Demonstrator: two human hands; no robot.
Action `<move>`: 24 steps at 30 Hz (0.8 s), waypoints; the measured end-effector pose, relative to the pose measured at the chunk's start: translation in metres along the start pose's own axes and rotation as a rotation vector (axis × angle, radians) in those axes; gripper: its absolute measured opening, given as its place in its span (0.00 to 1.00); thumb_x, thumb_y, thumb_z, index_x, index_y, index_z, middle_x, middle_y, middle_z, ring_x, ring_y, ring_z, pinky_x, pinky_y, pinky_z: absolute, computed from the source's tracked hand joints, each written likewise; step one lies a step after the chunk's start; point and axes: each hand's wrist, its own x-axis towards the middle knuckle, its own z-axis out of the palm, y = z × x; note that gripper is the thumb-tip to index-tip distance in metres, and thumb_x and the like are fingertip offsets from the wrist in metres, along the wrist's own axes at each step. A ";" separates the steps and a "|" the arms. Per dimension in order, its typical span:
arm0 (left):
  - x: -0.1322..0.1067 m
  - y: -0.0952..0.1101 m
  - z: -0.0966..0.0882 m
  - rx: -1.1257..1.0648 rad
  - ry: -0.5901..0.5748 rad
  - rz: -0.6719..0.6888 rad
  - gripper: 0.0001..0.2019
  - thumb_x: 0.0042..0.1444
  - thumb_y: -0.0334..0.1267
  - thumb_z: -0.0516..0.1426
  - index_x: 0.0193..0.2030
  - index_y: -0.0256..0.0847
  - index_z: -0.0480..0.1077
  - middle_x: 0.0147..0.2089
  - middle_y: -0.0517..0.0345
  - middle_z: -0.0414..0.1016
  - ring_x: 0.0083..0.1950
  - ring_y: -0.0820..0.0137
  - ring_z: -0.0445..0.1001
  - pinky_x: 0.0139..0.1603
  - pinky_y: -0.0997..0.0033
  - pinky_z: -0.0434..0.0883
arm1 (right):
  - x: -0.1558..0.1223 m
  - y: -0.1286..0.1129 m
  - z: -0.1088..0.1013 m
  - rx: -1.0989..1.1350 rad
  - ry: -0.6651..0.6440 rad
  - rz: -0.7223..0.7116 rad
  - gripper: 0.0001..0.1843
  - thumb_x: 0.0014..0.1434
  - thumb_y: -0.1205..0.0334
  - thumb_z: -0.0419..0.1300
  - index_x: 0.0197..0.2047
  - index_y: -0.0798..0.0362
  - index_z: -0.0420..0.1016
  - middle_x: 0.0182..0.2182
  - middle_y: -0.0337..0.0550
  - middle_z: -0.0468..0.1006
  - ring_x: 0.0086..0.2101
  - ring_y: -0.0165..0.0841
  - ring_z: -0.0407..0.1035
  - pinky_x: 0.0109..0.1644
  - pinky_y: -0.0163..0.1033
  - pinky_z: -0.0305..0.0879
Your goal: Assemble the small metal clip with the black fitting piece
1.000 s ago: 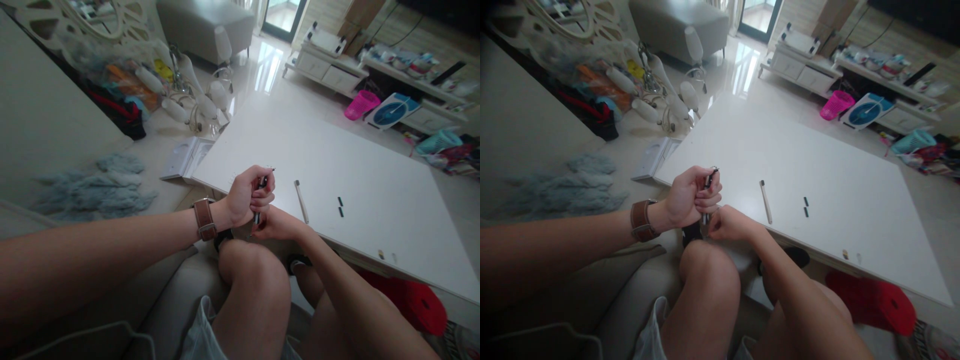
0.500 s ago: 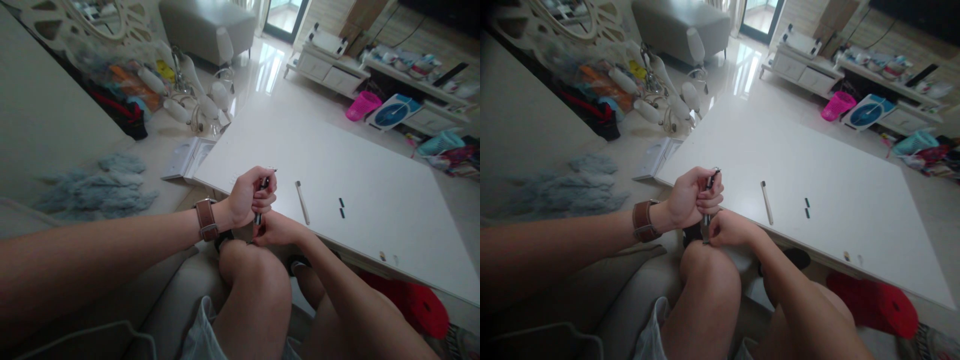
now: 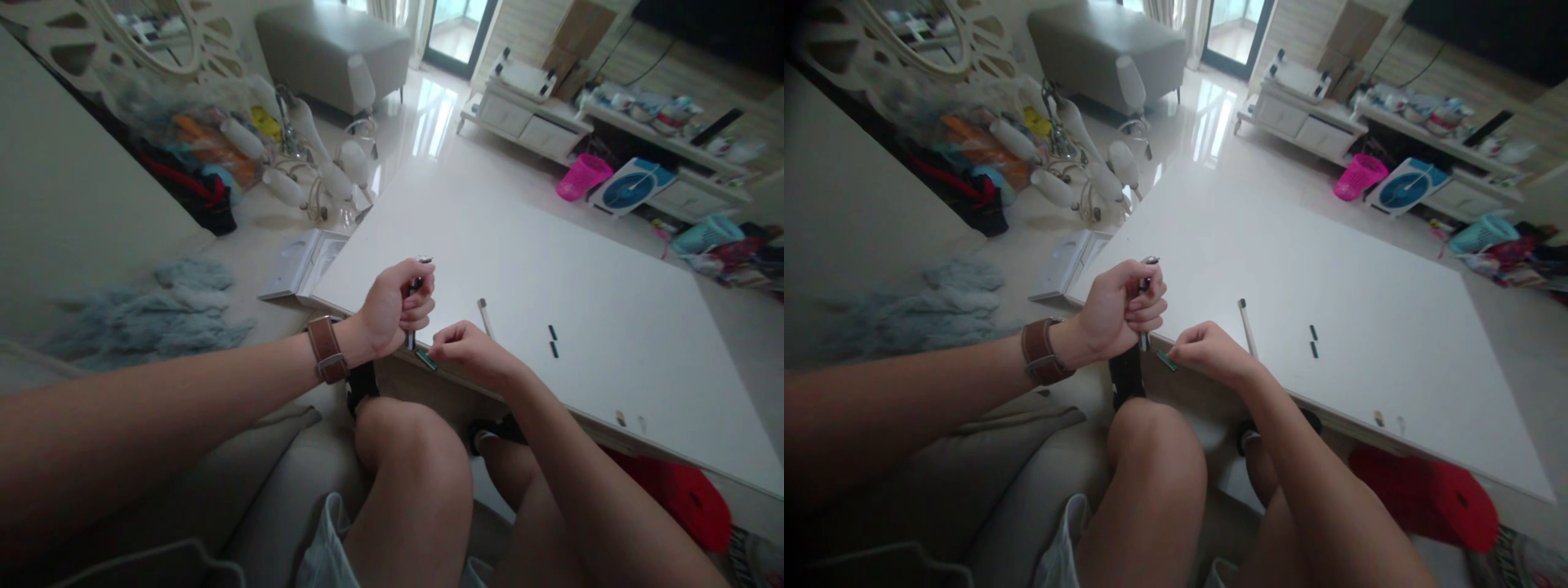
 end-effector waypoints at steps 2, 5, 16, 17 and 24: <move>0.004 0.000 -0.003 0.040 0.041 0.045 0.10 0.49 0.35 0.58 0.21 0.38 0.62 0.14 0.71 0.48 0.13 0.83 0.45 0.14 0.82 0.42 | -0.004 -0.003 -0.001 0.110 0.038 -0.012 0.10 0.42 0.62 0.67 0.16 0.56 0.72 0.15 0.33 0.63 0.21 0.24 0.50 0.28 0.37 0.44; 0.007 -0.003 -0.006 0.111 0.108 0.106 0.08 0.48 0.34 0.60 0.24 0.37 0.65 0.16 0.70 0.56 0.14 0.84 0.46 0.14 0.81 0.42 | -0.010 -0.007 -0.001 0.235 0.113 -0.067 0.11 0.41 0.61 0.67 0.16 0.54 0.72 0.15 0.33 0.62 0.21 0.25 0.51 0.28 0.37 0.45; -0.003 -0.020 0.002 0.317 0.056 -0.072 0.10 0.48 0.35 0.63 0.37 0.34 0.75 0.31 0.58 0.74 0.15 0.86 0.47 0.13 0.79 0.40 | -0.037 -0.019 0.005 0.384 0.447 -0.257 0.15 0.42 0.57 0.68 0.15 0.51 0.66 0.16 0.33 0.58 0.23 0.27 0.49 0.29 0.38 0.49; -0.004 -0.021 0.002 0.327 0.037 -0.105 0.10 0.48 0.35 0.63 0.37 0.34 0.75 0.28 0.60 0.72 0.15 0.86 0.46 0.14 0.79 0.40 | -0.038 -0.018 0.005 0.389 0.471 -0.258 0.15 0.42 0.57 0.69 0.15 0.51 0.67 0.16 0.34 0.58 0.23 0.28 0.50 0.30 0.38 0.50; -0.008 -0.028 0.001 0.509 0.008 -0.198 0.13 0.47 0.40 0.67 0.38 0.37 0.75 0.17 0.72 0.55 0.16 0.82 0.46 0.16 0.79 0.42 | -0.037 -0.013 0.003 0.372 0.579 -0.306 0.11 0.44 0.59 0.70 0.18 0.52 0.73 0.18 0.36 0.64 0.25 0.28 0.54 0.33 0.38 0.53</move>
